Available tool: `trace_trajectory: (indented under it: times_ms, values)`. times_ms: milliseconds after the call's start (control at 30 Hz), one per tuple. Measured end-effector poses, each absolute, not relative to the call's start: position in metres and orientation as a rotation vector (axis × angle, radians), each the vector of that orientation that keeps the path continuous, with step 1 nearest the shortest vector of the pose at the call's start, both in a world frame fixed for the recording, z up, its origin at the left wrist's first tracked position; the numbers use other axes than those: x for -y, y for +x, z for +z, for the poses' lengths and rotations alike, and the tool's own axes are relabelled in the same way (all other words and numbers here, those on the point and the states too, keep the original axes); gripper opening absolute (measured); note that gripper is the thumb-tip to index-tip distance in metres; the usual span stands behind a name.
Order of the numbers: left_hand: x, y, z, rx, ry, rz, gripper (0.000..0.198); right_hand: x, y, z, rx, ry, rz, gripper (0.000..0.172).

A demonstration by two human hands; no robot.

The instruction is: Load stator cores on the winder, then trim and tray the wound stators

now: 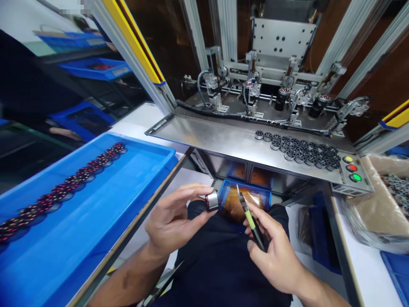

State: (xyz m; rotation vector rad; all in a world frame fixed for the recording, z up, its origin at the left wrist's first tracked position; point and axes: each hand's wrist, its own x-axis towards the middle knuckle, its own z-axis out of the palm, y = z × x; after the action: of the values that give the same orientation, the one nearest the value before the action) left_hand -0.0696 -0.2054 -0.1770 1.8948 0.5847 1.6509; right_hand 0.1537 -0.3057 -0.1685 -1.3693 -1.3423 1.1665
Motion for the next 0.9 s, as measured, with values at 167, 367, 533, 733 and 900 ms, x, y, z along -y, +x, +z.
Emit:
trace_trajectory:
  times_ms: [167, 367, 533, 733, 900]
  values:
    - [0.201, -0.068, -0.18, -0.524, 1.242, 1.384, 0.066, 0.314, 0.159, -0.189, 1.2, -1.306, 1.284, 0.058]
    - [0.198, -0.074, -0.183, -0.506, 0.975, 1.197, 0.077, 0.321, 0.159, -0.212, 1.125, -1.235, 1.349, 0.056]
    - [0.201, -0.075, -0.187, -0.46, 0.891, 1.176, 0.073, 0.323, 0.157, -0.213, 1.078, -1.231, 1.39, 0.059]
    - [0.201, -0.077, -0.19, -0.477, 1.029, 1.171, 0.073, 0.324, 0.157, -0.216, 1.079, -1.197, 1.411, 0.059]
    - [0.203, -0.076, -0.185, -0.444, 0.9, 1.138, 0.074, 0.323, 0.157, -0.217, 1.077, -1.202, 1.417, 0.058]
